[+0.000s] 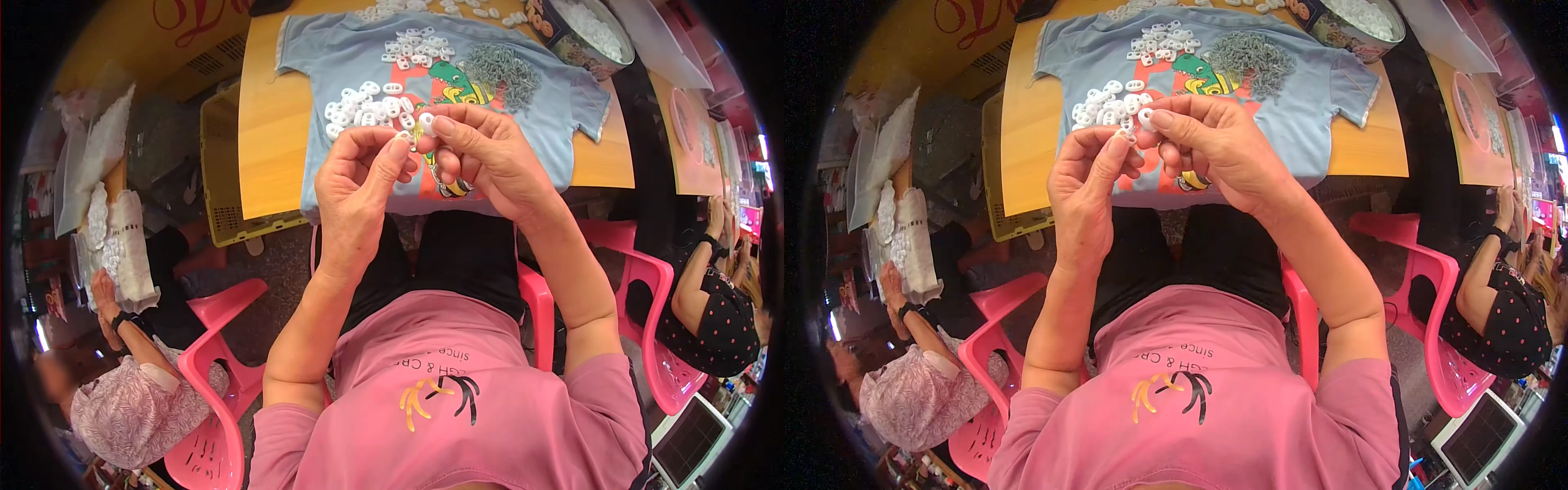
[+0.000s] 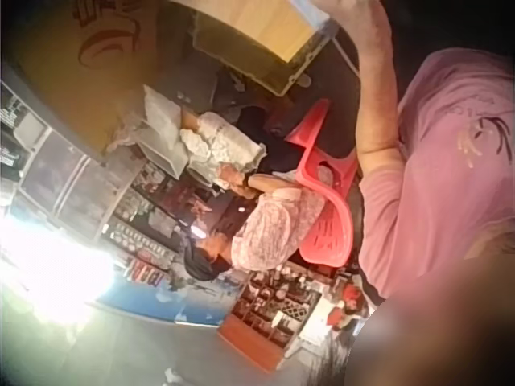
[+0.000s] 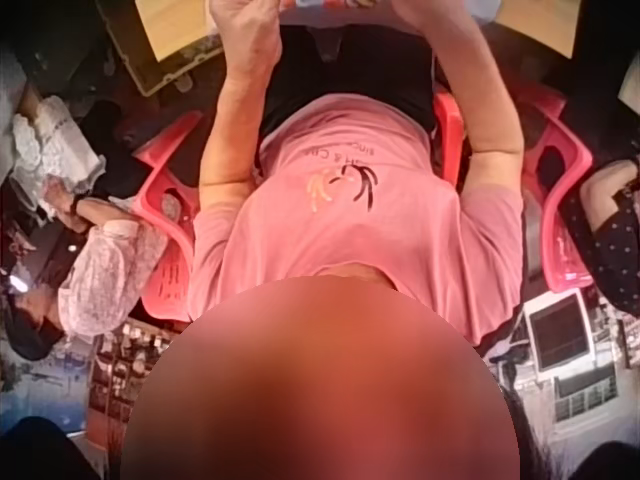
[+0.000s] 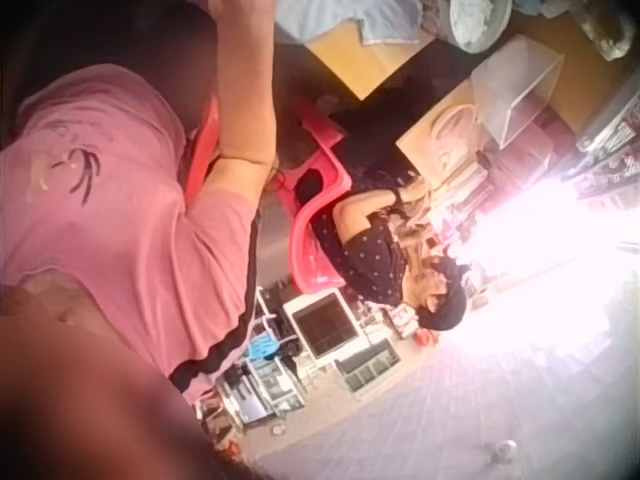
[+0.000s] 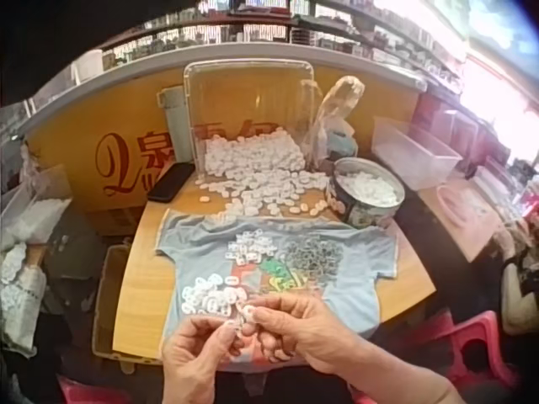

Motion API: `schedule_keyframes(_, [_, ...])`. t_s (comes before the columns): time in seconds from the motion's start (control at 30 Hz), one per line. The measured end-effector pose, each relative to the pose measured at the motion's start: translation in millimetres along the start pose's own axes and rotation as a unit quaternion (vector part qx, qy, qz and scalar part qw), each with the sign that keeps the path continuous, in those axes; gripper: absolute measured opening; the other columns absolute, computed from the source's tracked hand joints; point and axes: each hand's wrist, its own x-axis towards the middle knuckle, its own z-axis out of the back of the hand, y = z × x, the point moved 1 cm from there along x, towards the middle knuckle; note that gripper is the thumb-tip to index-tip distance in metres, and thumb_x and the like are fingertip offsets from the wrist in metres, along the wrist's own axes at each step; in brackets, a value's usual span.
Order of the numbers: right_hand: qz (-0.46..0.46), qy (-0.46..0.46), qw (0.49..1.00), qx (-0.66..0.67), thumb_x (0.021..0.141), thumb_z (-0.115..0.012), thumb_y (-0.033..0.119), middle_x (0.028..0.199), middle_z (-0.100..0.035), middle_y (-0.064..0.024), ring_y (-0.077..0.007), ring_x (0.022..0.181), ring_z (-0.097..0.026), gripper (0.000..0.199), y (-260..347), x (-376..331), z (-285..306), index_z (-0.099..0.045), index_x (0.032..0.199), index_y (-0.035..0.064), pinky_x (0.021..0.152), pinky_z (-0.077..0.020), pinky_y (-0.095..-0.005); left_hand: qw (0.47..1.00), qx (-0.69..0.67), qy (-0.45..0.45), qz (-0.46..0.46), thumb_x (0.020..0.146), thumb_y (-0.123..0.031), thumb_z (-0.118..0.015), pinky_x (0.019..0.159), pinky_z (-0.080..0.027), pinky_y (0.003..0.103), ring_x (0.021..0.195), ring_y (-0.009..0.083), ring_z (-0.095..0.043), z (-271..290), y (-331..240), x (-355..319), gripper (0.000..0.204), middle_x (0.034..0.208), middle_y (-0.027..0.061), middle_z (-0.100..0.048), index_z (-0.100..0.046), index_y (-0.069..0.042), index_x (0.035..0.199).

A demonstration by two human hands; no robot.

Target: Attaching small plastic decorative pieces to a t-shirt design.

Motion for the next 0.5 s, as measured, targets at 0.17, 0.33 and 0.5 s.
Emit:
schedule_keyframes(0.17, [-0.01, -0.011, 0.997, 0.075, 0.096, -0.061, 0.02, 0.091, -0.066, -0.0067, -0.0077, 0.063, -0.054, 0.02, 5, -6, 0, -0.06, 0.11, 0.0053, 0.054, -0.0477, -0.0226, 1.0, -0.006, 0.003, -0.01, 0.093, -0.01, -0.065, 0.07, -0.05, 0.022, 0.076, 0.0079, -0.061, -2, 0, 1, 0.014, 0.086, 0.0043, -0.065, -0.06, 0.0, 0.101])
schedule_keyframes(0.33, [-0.03, -0.027, 0.994, 0.103, 0.096, -0.062, 0.022, 0.089, -0.064, -0.0043, -0.0066, 0.063, -0.053, 0.02, 0, -10, 5, -0.059, 0.11, 0.0072, 0.053, -0.046, -0.0216, 1.0, -0.009, 0.01, -0.01, 0.094, -0.009, -0.064, 0.072, -0.051, 0.023, 0.08, 0.0093, -0.062, -4, 2, 0, 0.013, 0.094, 0.007, -0.066, -0.06, 0.0, 0.103])
schedule_keyframes(0.5, [-0.039, -0.024, 0.994, 0.097, 0.095, -0.063, 0.023, 0.084, -0.063, -0.0014, -0.0058, 0.061, -0.052, 0.02, -3, -12, 8, -0.061, 0.107, 0.0077, 0.052, -0.0449, -0.0207, 0.997, -0.033, 0.038, -0.058, 0.094, -0.007, -0.062, 0.079, -0.052, 0.025, 0.094, 0.0115, -0.062, -10, 2, 5, 0.013, 0.114, 0.0137, -0.064, -0.059, 0.0, 0.105])
